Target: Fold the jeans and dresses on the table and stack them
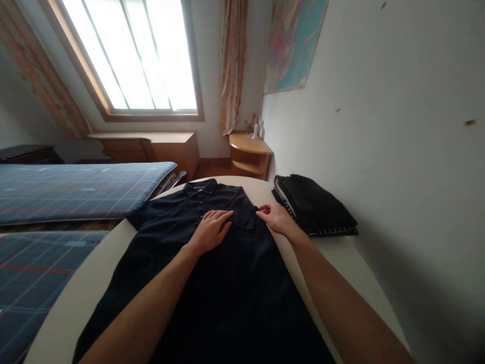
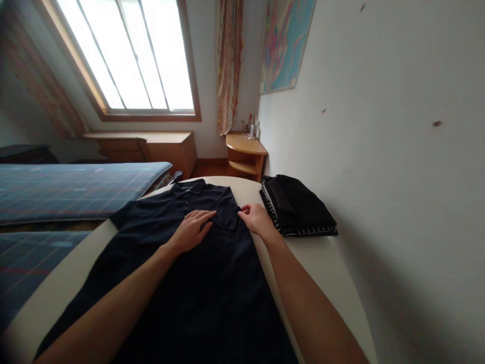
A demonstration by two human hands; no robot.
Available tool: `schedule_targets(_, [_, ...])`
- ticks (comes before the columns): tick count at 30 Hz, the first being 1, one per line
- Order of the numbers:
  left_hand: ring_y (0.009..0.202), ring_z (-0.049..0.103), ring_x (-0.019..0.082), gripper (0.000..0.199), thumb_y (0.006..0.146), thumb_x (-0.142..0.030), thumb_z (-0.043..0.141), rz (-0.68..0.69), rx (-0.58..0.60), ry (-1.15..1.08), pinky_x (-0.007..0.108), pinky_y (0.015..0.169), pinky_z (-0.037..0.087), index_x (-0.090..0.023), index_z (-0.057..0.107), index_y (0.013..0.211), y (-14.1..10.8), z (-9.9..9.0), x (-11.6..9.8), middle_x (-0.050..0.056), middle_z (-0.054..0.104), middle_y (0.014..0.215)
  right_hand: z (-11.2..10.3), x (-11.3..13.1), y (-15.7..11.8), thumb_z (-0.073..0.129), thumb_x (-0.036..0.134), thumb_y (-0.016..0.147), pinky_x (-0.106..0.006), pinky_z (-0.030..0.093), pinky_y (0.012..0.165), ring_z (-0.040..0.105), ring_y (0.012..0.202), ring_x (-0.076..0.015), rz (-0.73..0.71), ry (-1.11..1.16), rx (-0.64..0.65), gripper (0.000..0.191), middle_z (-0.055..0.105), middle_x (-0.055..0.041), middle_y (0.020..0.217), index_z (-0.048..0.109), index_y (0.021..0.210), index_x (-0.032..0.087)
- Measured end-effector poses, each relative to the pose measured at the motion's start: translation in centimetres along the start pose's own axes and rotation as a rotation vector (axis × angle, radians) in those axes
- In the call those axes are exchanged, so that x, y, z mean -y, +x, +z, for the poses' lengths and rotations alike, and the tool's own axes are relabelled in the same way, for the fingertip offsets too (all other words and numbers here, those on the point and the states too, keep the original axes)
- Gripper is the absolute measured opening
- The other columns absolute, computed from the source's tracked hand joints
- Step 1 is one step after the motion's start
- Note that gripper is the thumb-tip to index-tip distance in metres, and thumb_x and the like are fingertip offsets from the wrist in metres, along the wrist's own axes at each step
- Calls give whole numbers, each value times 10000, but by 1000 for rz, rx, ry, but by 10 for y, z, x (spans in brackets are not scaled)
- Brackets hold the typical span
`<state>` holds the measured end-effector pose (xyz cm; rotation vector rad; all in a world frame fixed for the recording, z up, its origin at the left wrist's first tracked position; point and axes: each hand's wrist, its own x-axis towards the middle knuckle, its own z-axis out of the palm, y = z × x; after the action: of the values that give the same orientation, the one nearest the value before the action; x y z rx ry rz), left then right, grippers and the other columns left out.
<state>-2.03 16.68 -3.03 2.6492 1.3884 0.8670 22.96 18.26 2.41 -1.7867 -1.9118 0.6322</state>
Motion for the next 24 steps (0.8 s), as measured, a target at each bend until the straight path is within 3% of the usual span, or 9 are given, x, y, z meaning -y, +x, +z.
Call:
schedule_targets(5, [1111, 625, 222, 421, 1024, -254, 425, -4, -104, -68, 429, 1038, 434, -260, 509, 1436, 2, -3, -5, 52, 699, 1203, 19, 22, -10, 651, 195, 876, -241, 502, 745, 694, 796, -159, -211, 190, -29, 267, 752, -64, 927, 690, 1134, 141])
schedule_targets(10, [1039, 623, 205, 454, 984, -131, 393, 37, -63, -111, 411, 1011, 437, -298, 597, 1354, 2, -2, -1, 21, 716, 1136, 45, 35, -20, 631, 73, 839, -251, 502, 831, 700, 875, -155, -282, 216, 38, 278, 756, -52, 967, 678, 1099, 161])
schedule_targets(13, [1054, 625, 203, 469, 937, -92, 416, 31, -27, -127, 420, 1050, 412, -295, 644, 1293, 2, 0, 0, 13, 728, 1119, 49, 39, -25, 610, 44, 833, -240, 494, 847, 702, 913, -152, -270, 173, 93, 291, 760, -54, 993, 672, 1092, 161])
schedule_targets(16, [1089, 628, 207, 421, 930, -129, 448, -9, -3, -135, 430, 1090, 385, -292, 675, 1245, 2, 0, -1, 8, 737, 1119, 40, 46, -32, 655, 227, 867, -260, 499, 789, 706, 894, -180, -206, 38, 123, 208, 760, -59, 972, 681, 1067, 176])
schedule_targets(19, [1103, 633, 211, 401, 914, -148, 466, -46, 29, -140, 443, 1129, 355, -289, 690, 1216, 2, -1, -3, 6, 741, 1144, 30, 57, -44, 695, 497, 823, -318, 500, 753, 711, 909, -255, -106, -223, 180, 357, 759, -96, 970, 704, 999, 186])
schedule_targets(21, [1106, 637, 213, 393, 912, -162, 469, -59, 35, -144, 449, 1149, 337, -284, 692, 1211, 3, -2, -4, 7, 739, 1161, 27, 65, -52, 685, 569, 807, -356, 497, 780, 711, 951, -297, -68, -390, 219, 428, 759, -131, 994, 720, 978, 179])
schedule_targets(24, [1088, 647, 210, 381, 917, -174, 469, -61, 14, -151, 449, 1155, 333, -280, 696, 1204, 3, 0, -3, 6, 744, 1153, 30, 74, -60, 635, 551, 863, -397, 481, 850, 707, 1007, -320, -72, -532, 227, 444, 752, -183, 1031, 733, 1018, 147])
